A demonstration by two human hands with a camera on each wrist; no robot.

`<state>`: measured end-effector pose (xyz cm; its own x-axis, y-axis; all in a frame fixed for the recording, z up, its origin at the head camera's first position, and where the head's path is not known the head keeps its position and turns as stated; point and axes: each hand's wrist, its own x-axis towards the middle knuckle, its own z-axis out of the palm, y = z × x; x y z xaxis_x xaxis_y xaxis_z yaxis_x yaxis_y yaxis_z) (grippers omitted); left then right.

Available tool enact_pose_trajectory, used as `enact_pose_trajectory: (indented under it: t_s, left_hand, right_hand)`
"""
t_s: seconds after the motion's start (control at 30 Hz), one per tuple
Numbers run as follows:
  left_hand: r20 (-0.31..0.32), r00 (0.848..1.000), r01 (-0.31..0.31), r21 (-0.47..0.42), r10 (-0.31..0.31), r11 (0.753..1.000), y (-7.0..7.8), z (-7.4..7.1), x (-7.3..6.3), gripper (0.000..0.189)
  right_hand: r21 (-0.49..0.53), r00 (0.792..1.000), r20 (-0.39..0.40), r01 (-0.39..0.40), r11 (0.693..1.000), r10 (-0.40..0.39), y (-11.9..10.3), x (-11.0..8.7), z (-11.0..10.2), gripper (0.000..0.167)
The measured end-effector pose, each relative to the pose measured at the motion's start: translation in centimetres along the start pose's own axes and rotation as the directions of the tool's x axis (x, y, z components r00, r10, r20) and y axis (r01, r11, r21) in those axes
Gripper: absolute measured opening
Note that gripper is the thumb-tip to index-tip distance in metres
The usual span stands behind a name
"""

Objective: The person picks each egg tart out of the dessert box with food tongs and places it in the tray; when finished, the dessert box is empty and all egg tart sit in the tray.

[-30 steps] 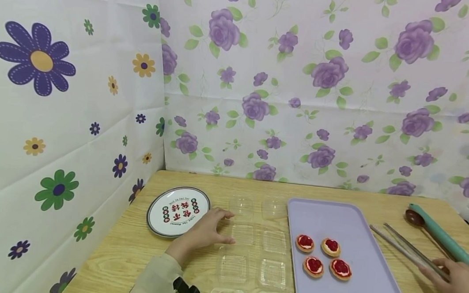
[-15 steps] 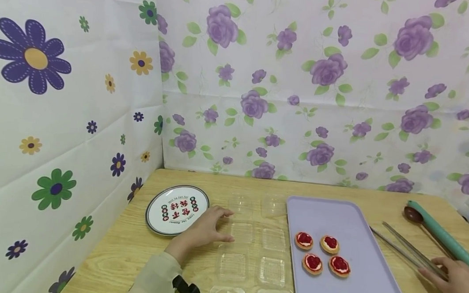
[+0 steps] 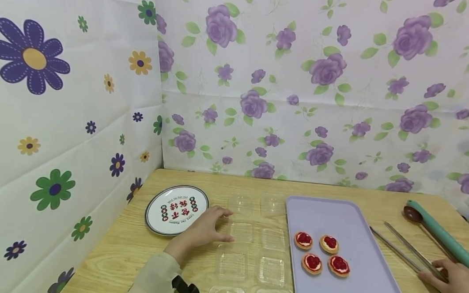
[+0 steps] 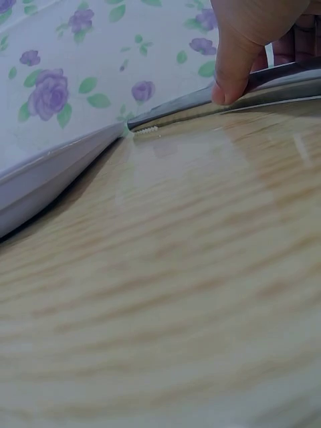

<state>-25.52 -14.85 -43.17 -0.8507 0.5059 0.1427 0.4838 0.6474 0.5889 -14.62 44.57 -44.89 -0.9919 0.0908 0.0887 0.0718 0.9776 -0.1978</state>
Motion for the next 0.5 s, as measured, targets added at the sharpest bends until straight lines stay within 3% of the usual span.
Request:
enact_pose_trajectory:
  t_s: [0.23, 0.5]
  left_hand:
    - [-0.005, 1.000, 0.002, -0.006, -0.002, 1.000, 0.34, -0.18, 0.00, 0.073]
    - [-0.005, 1.000, 0.007, -0.001, -0.007, 1.000, 0.04, 0.12, 0.02, 0.074]
  right_hand:
    - [-0.008, 1.000, -0.026, -0.004, 1.000, 0.004, 0.17, -0.03, 0.06, 0.072]
    - [0.010, 1.000, 0.020, -0.006, 1.000, 0.006, 0.22, -0.07, 0.04, 0.077]
